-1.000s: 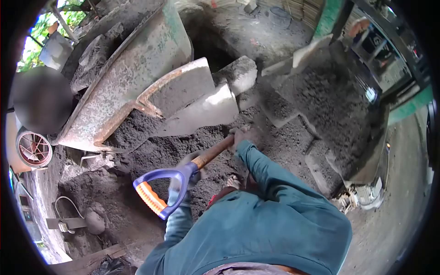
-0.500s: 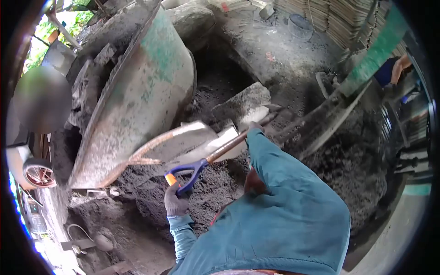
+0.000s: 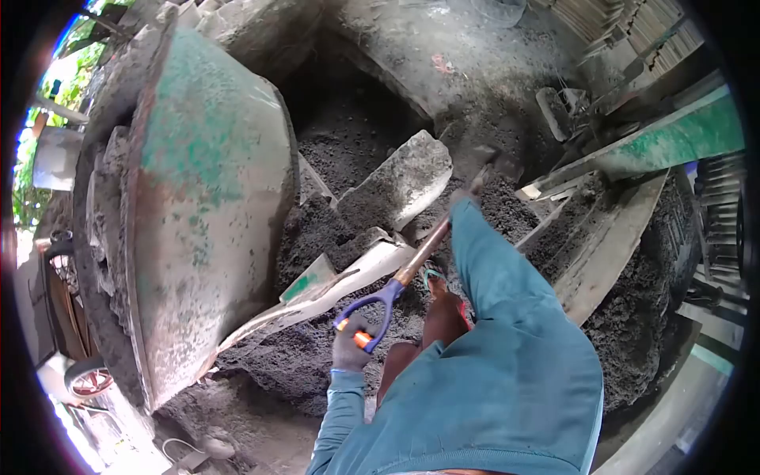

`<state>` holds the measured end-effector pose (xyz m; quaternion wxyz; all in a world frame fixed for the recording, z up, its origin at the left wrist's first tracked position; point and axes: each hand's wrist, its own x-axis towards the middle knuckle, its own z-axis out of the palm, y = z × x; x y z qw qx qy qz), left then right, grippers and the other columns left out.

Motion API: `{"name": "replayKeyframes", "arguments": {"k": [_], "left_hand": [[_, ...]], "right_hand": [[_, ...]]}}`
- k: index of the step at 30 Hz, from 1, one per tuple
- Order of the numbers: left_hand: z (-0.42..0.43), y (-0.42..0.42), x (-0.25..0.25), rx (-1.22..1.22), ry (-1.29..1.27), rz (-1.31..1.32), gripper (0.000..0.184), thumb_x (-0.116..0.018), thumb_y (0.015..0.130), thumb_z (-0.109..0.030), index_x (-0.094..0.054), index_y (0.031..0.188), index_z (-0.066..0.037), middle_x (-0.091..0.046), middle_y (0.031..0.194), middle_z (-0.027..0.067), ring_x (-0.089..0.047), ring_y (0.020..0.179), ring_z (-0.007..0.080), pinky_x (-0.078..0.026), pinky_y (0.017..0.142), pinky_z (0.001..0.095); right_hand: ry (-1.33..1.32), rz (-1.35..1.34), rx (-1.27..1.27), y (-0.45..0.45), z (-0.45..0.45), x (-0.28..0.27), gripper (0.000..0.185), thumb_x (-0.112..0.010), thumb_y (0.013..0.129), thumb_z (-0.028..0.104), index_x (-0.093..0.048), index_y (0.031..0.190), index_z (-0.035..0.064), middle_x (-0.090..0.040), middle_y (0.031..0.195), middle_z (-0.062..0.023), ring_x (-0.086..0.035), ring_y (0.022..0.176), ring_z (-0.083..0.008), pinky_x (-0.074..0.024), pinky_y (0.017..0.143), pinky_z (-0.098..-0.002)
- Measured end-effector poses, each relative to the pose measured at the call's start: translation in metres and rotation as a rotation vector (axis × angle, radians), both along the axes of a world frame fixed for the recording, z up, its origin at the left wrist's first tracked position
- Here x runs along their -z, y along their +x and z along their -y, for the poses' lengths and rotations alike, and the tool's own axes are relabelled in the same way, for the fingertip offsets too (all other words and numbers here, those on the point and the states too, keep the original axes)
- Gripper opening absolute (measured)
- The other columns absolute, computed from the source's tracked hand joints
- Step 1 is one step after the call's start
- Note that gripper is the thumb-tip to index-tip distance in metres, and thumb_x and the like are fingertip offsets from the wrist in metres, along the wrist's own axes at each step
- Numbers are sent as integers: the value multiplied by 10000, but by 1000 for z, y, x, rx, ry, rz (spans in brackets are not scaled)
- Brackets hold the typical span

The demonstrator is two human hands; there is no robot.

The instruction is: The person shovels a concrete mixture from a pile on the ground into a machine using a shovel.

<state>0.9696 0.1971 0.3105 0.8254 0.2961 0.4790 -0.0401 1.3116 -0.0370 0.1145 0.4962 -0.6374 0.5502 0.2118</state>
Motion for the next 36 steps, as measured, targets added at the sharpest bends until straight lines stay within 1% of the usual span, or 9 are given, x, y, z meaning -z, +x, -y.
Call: {"name": "replayKeyframes", "arguments": {"k": [2,6,8,12,21,24,27,29,36], "left_hand": [[22,20,32,217,159,64,65,-630,903,-90,-569,905,-68,-598,785,63,-615,755,189,-533,720,326],[77,99,41,115,-108,164,140,-649,881,1,-561,946,-86,-587,779,39,-615,734,181,-534,698,332],[102,143,48,104,-211,152,96,-653,932,-103,-562,928,-75,-578,794,37,-597,704,178,-535,678,320],[151,215,74,153,-297,162,185,-636,964,-203,-561,891,-50,-588,784,48,-613,738,174,-537,688,321],[156,292,133,355,185,-49,192,-672,914,-199,-583,885,-32,-626,664,83,-596,473,188,-501,422,339],[110,316,104,487,350,-3,210,-679,885,-178,-595,827,6,-619,641,78,-596,465,165,-475,411,311],[66,351,41,612,450,-1,192,-663,886,-158,-599,806,4,-621,655,79,-599,491,148,-484,429,308],[38,364,16,597,420,20,162,-665,873,-128,-607,857,22,-596,654,66,-584,488,141,-495,428,284],[4,341,-5,420,252,114,192,-670,910,-185,-543,960,-50,-532,715,23,-528,509,135,-492,435,304]], "right_hand": [[-63,13,-3,31,28,7,515,-634,813,266,-596,1207,-62,-652,1136,-225,-675,1000,-327,-539,872,-405],[-177,45,-197,89,102,22,572,-718,731,266,-615,1173,-81,-655,1145,-232,-655,1051,-314,-521,915,-406],[-246,106,-145,128,147,111,620,-757,696,276,-614,1173,-93,-653,1164,-236,-642,1093,-307,-512,942,-399],[-323,109,-169,155,186,72,670,-770,684,278,-594,1198,-114,-641,1200,-246,-636,1113,-320,-511,954,-407],[-469,85,-127,146,180,98,664,-623,827,328,-489,1300,-119,-594,1258,-282,-604,1163,-382,-494,987,-412],[-377,47,-64,147,147,90,624,-567,867,297,-434,1329,-100,-600,1237,-267,-635,1119,-363,-511,964,-411],[-359,116,-33,165,121,162,614,-621,799,235,-495,1289,-113,-609,1234,-270,-625,1127,-376,-506,976,-415],[-178,211,394,164,81,124,613,-656,756,195,-509,1272,-103,-624,1213,-254,-635,1105,-374,-521,953,-413],[-327,218,209,156,16,55,636,-653,730,206,-516,1275,-93,-610,1230,-276,-623,1119,-394,-494,981,-393]]}}
